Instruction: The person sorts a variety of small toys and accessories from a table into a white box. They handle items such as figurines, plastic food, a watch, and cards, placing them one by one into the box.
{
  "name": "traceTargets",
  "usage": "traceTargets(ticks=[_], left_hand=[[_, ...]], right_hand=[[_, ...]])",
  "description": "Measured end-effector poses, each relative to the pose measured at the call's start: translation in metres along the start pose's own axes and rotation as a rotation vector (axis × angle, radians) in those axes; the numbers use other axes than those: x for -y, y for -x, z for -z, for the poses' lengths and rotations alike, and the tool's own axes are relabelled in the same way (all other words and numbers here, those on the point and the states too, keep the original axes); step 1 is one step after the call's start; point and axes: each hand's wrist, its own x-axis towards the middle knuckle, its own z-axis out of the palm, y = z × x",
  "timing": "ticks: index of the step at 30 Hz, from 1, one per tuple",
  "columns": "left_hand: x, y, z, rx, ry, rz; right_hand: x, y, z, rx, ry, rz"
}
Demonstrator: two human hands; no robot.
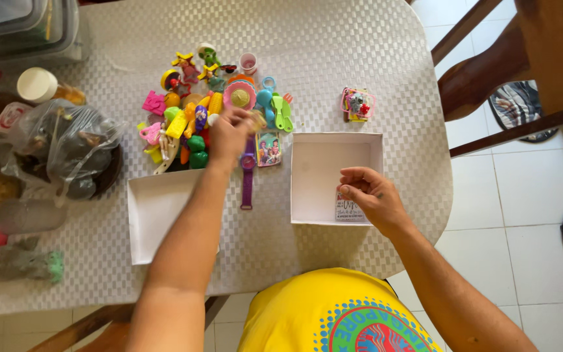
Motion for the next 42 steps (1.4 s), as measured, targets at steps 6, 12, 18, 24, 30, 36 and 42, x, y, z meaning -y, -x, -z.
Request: traceTargets(ticks=[6,12,18,24,30,36,42], left_hand=[[-0.006,-0.078,-0.005,-0.056,-0.205,-0.056],[0.008,-0.123,-0.046,-0.088,-0.342,-0.164],[0.045,-0.150,-0.066,-0.043,-0.713,-0.454],[0.006,-0.120,-0.057,-0.111,-0.869,-0.632],[-0.052,-0.004,-0.016,-0.036,-0.601,-0.739],[-0.063,0.127,0.027,-0.023,-0.419,-0.495],[-0.053,0.192,0.060,-0.148,-0.371,-0.239]], right_hand=[[0.004,-0.002,0.025,-0.089,-0.022,-0.006],[0.006,0.003,0.032,-0.179,-0.038,-0.050],[0.000,0.009,0.038,-0.211,-0.037,-0.059],[0.006,0.006,0.035,-0.178,0.037,-0.064],[-0.009,-0.021,0.011,0.278,1.131,0.099],[-0.047,-0.037,-0.010,0.377,1.615,-0.058],[-0.054,-0.052,0.012,0.457,1.570,-0.047]])
